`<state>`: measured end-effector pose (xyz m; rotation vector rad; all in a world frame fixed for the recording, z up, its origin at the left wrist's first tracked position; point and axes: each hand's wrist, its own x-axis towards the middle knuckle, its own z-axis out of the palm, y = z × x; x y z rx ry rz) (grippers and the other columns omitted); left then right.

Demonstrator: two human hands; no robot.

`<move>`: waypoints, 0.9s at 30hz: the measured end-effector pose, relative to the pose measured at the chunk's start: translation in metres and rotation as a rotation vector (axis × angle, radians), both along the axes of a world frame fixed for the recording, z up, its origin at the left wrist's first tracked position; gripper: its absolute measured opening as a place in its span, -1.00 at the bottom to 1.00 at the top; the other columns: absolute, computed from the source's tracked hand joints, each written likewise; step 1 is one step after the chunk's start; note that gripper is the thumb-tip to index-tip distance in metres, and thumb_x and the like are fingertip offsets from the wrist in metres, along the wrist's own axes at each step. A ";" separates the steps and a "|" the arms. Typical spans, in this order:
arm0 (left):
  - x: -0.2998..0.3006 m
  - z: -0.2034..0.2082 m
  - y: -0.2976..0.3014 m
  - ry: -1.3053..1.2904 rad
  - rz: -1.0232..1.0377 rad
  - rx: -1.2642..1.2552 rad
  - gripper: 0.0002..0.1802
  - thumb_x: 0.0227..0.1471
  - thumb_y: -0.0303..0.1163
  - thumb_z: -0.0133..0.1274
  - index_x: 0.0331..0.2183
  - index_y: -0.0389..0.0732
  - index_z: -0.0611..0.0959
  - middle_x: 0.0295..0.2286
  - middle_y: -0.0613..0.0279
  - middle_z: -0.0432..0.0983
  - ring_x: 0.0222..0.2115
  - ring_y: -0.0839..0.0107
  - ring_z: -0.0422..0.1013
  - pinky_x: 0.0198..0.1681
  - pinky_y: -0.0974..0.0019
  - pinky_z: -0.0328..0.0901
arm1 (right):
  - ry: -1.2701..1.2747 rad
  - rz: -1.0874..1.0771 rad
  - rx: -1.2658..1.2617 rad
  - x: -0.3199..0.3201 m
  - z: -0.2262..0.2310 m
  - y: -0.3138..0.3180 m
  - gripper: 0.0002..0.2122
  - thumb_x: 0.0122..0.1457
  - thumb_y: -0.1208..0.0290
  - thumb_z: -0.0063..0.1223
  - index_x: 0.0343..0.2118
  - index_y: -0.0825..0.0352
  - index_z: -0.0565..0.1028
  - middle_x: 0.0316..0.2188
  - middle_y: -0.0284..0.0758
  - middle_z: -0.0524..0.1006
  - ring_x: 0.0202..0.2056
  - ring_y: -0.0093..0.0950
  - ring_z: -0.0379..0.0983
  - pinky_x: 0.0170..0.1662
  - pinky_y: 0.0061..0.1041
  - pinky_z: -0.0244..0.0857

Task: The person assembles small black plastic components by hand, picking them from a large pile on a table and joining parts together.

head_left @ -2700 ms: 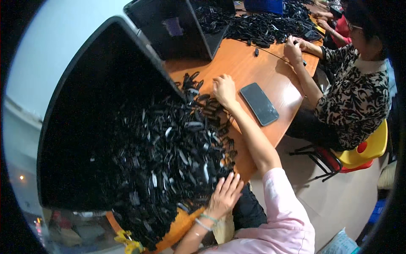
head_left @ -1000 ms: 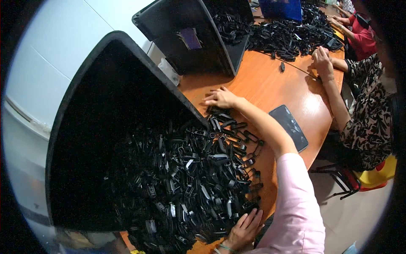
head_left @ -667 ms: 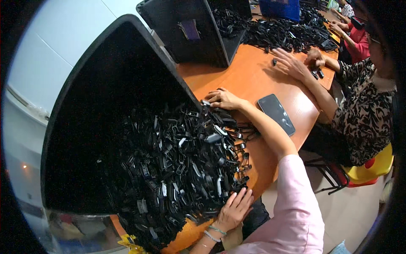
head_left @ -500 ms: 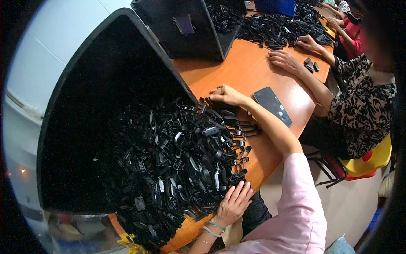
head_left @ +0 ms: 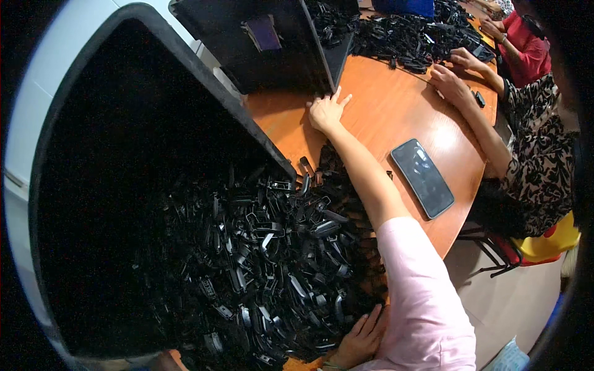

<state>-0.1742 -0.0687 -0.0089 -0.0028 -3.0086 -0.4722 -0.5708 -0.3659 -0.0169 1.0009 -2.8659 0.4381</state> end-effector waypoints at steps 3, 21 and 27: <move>0.001 0.004 0.004 0.022 0.040 0.011 -0.58 0.05 -0.25 -0.16 -0.07 -0.24 0.49 0.05 0.15 0.26 0.13 0.24 0.10 0.12 0.28 0.02 | 0.024 0.059 0.008 0.005 0.000 -0.001 -0.55 0.20 0.07 -0.32 -0.06 0.32 0.41 0.04 -0.06 0.27 0.20 -0.07 -0.06 0.09 0.33 -0.37; -0.010 0.011 0.006 0.360 0.110 -0.129 -0.55 -0.07 -0.31 0.11 -0.11 -0.27 0.49 0.01 0.03 0.29 0.08 0.11 0.16 0.13 0.06 0.05 | 0.443 0.958 -0.382 0.154 0.101 0.297 -0.61 -0.18 0.48 0.04 -0.17 0.22 0.49 0.14 -0.34 0.20 -0.01 -0.40 0.21 -0.08 -0.33 0.07; -0.003 0.069 0.019 0.652 0.387 -0.166 -0.68 0.00 -0.45 0.01 -0.15 -0.32 0.52 -0.10 0.00 0.39 -0.03 0.12 0.28 0.00 0.08 0.19 | 0.697 1.003 -0.432 0.201 0.126 0.351 -0.70 -0.17 0.35 0.10 -0.27 0.18 0.56 0.11 -0.50 0.28 -0.18 -0.48 0.23 -0.26 -0.48 0.02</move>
